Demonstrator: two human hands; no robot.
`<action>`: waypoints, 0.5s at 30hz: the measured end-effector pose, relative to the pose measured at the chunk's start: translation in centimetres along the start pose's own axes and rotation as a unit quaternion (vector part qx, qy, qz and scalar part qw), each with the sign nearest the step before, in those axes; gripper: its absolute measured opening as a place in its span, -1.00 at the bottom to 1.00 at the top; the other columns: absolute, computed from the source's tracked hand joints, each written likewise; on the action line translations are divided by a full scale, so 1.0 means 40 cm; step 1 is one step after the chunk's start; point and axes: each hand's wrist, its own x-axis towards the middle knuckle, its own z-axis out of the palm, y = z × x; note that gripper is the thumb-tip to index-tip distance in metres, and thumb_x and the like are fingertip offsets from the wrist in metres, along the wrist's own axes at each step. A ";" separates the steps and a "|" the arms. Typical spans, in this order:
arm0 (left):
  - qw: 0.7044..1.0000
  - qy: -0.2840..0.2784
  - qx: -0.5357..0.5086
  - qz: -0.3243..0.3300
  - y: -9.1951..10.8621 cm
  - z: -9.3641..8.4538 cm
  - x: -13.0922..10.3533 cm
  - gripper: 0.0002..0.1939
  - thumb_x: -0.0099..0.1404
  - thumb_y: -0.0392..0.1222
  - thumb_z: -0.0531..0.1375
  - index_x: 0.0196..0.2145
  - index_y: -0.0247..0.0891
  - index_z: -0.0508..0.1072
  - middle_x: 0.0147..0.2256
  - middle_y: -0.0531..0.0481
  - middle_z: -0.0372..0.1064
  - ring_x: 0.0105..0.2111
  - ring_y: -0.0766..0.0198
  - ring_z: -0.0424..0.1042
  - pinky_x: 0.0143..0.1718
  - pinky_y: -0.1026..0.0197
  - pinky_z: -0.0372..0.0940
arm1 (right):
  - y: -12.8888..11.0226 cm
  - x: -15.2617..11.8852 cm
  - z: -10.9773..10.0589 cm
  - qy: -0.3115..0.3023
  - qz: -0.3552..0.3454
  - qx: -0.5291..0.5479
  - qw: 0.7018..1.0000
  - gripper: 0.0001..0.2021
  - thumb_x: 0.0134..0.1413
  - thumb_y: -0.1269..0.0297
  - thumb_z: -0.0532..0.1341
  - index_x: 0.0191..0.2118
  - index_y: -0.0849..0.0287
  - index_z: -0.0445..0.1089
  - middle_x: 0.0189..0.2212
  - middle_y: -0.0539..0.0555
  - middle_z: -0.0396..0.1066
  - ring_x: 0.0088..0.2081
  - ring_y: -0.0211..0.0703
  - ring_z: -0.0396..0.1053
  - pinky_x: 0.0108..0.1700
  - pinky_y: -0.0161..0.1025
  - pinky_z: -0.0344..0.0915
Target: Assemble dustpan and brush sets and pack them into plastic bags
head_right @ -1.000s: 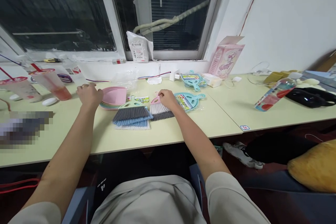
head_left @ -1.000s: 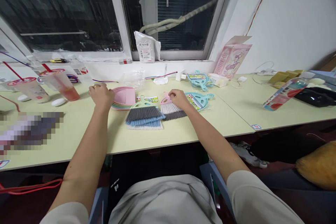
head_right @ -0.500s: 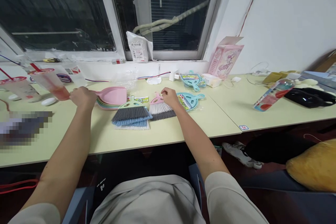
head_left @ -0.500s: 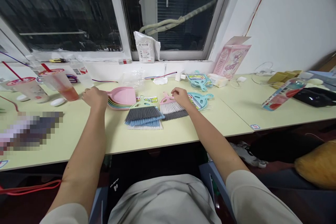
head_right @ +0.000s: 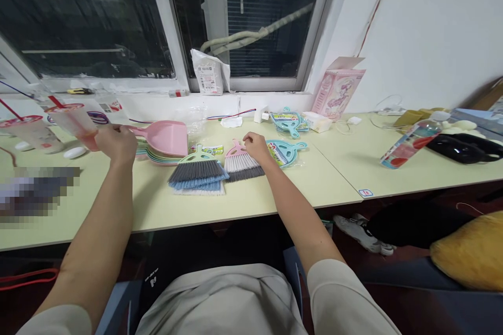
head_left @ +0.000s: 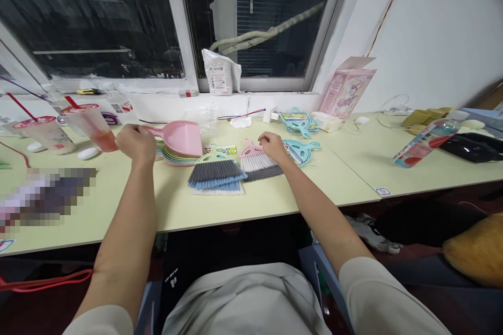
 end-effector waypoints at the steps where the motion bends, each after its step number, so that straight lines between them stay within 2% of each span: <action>1: 1.000 0.008 -0.013 -0.003 0.004 0.002 -0.002 -0.85 0.36 -0.17 0.19 -0.21 -0.32 0.42 -0.38 -0.10 0.51 -0.22 0.08 0.48 -0.09 0.04 0.32 | -0.002 0.001 0.000 0.005 0.004 0.014 1.000 -0.79 -0.01 0.37 0.11 -0.35 0.14 0.52 -0.45 0.02 0.52 -0.38 -0.14 0.43 -0.22 -0.22 0.35; 3: 0.999 0.029 -0.037 -0.011 0.009 0.007 -0.003 -0.88 0.35 -0.19 0.20 -0.22 -0.31 0.41 -0.39 -0.08 0.51 -0.24 0.10 0.49 -0.11 0.08 0.34 | -0.010 0.006 -0.003 0.020 0.024 0.069 0.997 -0.82 -0.01 0.36 0.14 -0.37 0.13 0.51 -0.48 0.01 0.51 -0.38 -0.14 0.44 -0.19 -0.21 0.38; 5: 0.996 0.062 -0.063 -0.020 0.012 0.016 0.003 -0.90 0.36 -0.21 0.18 -0.23 -0.30 0.40 -0.38 -0.07 0.52 -0.25 0.13 0.50 -0.14 0.11 0.36 | -0.024 0.013 -0.010 0.036 0.069 0.179 0.981 -0.87 0.00 0.33 0.18 -0.38 0.13 0.49 -0.50 0.01 0.50 -0.37 -0.14 0.47 -0.15 -0.19 0.42; 7: 0.988 0.115 -0.094 -0.026 0.020 0.035 0.012 -0.91 0.38 -0.25 0.14 -0.24 -0.30 0.41 -0.36 -0.08 0.53 -0.26 0.17 0.51 -0.15 0.15 0.37 | -0.041 0.018 -0.023 0.019 0.126 0.331 0.935 -0.91 0.04 0.26 0.25 -0.35 0.13 0.47 -0.48 0.04 0.51 -0.32 -0.10 0.53 -0.10 -0.15 0.46; 9: 0.981 0.138 -0.135 -0.016 0.045 0.074 0.016 -0.87 0.38 -0.27 0.10 -0.26 -0.30 0.45 -0.33 -0.09 0.54 -0.28 0.21 0.54 -0.17 0.18 0.38 | -0.059 0.016 -0.042 -0.050 0.175 0.464 0.867 -0.80 0.09 0.12 0.31 -0.26 0.14 0.46 -0.38 0.10 0.56 -0.23 -0.02 0.58 -0.06 -0.07 0.50; 10: 0.981 0.117 -0.155 0.000 0.066 0.103 0.014 -0.86 0.37 -0.27 0.11 -0.27 -0.30 0.47 -0.33 -0.09 0.54 -0.29 0.21 0.55 -0.17 0.20 0.39 | -0.067 0.013 -0.053 -0.094 0.193 0.505 0.836 -0.72 0.12 0.03 0.32 -0.20 0.14 0.46 -0.31 0.14 0.58 -0.19 0.03 0.59 -0.05 -0.02 0.51; 12: 0.979 0.006 -0.196 0.046 0.119 0.171 0.003 -0.84 0.34 -0.25 0.14 -0.27 -0.28 0.52 -0.35 -0.07 0.55 -0.31 0.19 0.57 -0.23 0.21 0.40 | -0.079 0.002 -0.076 -0.165 0.215 0.547 0.792 -0.57 0.16 -0.15 0.29 -0.11 0.13 0.45 -0.22 0.19 0.60 -0.15 0.11 0.59 -0.07 0.07 0.53; 14: 0.970 -0.073 -0.216 0.088 0.177 0.243 -0.010 -0.84 0.32 -0.23 0.16 -0.28 -0.27 0.56 -0.35 -0.08 0.57 -0.30 0.16 0.57 -0.22 0.18 0.40 | -0.086 -0.010 -0.102 -0.179 0.217 0.569 0.773 -0.45 0.17 -0.30 0.23 -0.06 0.12 0.45 -0.21 0.20 0.61 -0.14 0.15 0.58 -0.11 0.11 0.55; 15: 0.968 -0.094 -0.212 0.096 0.204 0.276 -0.015 -0.84 0.32 -0.23 0.17 -0.30 -0.27 0.56 -0.34 -0.10 0.58 -0.28 0.14 0.58 -0.20 0.16 0.40 | -0.089 -0.015 -0.115 -0.168 0.212 0.581 0.768 -0.41 0.16 -0.34 0.20 -0.04 0.12 0.45 -0.22 0.19 0.61 -0.12 0.17 0.58 -0.12 0.12 0.55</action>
